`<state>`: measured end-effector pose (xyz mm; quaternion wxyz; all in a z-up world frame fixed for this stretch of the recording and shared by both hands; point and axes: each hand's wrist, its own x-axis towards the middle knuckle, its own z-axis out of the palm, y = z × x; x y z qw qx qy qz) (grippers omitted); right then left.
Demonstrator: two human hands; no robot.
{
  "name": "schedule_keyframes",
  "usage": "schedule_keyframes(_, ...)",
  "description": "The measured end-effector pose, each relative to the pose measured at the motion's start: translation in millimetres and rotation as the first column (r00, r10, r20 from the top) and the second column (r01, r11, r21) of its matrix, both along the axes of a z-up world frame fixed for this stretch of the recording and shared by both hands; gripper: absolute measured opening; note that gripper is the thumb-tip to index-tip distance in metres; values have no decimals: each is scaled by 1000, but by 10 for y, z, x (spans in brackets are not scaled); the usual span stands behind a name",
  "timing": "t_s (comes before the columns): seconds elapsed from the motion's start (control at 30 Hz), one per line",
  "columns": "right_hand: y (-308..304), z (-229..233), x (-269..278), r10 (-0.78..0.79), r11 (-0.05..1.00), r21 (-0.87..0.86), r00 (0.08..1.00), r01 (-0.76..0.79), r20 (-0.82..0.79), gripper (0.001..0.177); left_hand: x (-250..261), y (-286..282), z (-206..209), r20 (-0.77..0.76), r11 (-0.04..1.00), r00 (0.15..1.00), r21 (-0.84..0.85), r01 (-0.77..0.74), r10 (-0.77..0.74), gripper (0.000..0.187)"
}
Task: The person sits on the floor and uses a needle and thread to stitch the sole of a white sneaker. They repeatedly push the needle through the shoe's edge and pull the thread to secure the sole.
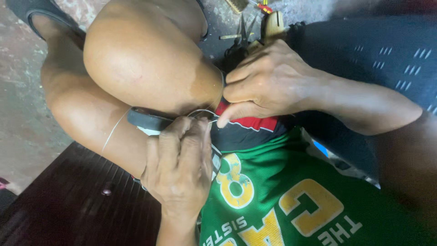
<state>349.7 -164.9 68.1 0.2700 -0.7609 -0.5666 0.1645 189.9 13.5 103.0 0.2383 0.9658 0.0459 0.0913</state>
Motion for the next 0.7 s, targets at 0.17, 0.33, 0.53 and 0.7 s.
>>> schedule_keyframes(0.17,77,-102,19,-18,998,-49,992,24,126,47,-15,62,5,-18,995,1000,-99,-4,2,17)
schedule_keyframes(0.33,324,33,5,205,906,414,947,-89,-246,51,-161,73,-92,-138,739,966,-623,-257,220,12)
schedule_keyframes(0.53,434,139,-221,32,998,58,838,0,-544,29,-349,100,-113,-45,153,947,-983,-98,317,37)
schedule_keyframes(0.7,-12,-13,-101,17,987,-80,583,-140,-812,8,-274,175,47,-194,349,969,-907,-237,155,43)
